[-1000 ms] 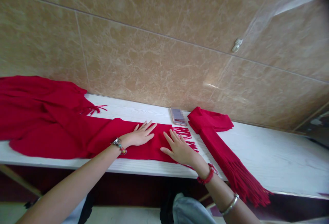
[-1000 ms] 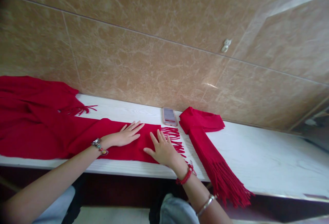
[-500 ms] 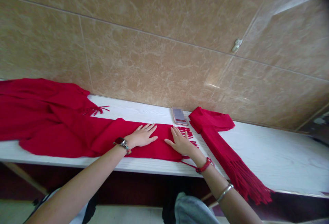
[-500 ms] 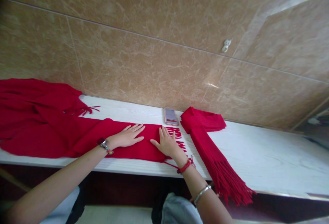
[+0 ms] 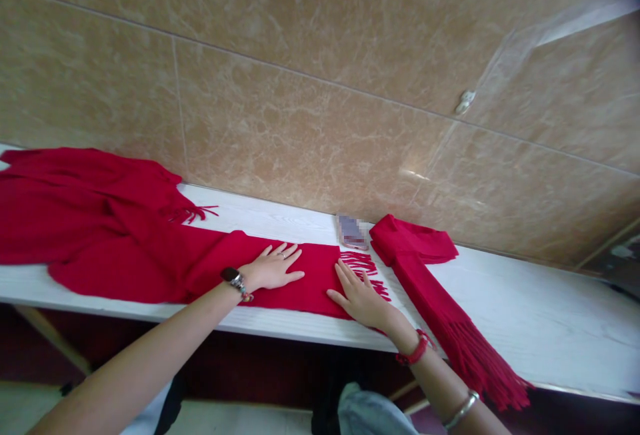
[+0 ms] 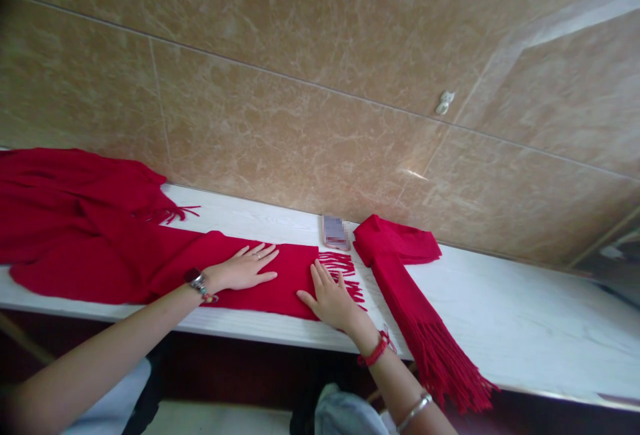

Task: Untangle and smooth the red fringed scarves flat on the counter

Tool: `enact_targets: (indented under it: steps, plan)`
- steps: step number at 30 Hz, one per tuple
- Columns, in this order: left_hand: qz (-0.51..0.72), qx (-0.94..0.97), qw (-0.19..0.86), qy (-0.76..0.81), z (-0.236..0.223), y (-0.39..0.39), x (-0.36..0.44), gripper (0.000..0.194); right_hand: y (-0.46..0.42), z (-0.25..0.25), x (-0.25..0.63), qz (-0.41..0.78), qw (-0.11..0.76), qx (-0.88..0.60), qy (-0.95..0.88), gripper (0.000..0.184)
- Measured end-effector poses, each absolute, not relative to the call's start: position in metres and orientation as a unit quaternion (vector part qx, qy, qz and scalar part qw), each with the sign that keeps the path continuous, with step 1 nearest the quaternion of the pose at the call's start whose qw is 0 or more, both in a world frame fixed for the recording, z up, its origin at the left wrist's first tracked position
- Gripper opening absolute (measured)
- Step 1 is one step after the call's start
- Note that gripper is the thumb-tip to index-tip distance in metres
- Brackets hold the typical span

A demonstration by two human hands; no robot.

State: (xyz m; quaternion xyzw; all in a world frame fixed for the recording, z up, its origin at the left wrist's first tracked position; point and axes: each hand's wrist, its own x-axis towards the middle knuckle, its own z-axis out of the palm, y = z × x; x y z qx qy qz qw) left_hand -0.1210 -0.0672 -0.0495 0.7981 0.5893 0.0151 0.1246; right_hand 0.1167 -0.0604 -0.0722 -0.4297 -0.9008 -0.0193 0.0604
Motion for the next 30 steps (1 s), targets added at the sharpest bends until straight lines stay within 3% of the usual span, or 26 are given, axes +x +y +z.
enact_targets:
  steps: [3, 10, 25, 30]
  plan:
    - [0.008, 0.793, 0.126, 0.596, -0.050, -0.072, -0.134, 0.071, -0.056, -0.076, 0.132, -0.027, 0.068, -0.442, -0.894, 0.051]
    - [-0.003, 0.789, 0.144, 0.598, -0.049, -0.081, -0.142, 0.079, -0.053, -0.063, 0.107, -0.028, 0.172, -0.424, -0.889, 0.063]
    - [-0.034, 0.776, 0.126, 0.617, -0.041, -0.103, -0.174, 0.071, -0.053, -0.079, 0.084, -0.009, 0.090, -0.358, -0.929, 0.068]
    - [-0.003, 0.747, 0.049, 0.663, -0.026, -0.108, -0.226, 0.065, -0.055, -0.068, 0.061, 0.000, 0.138, -0.375, -0.917, 0.066]
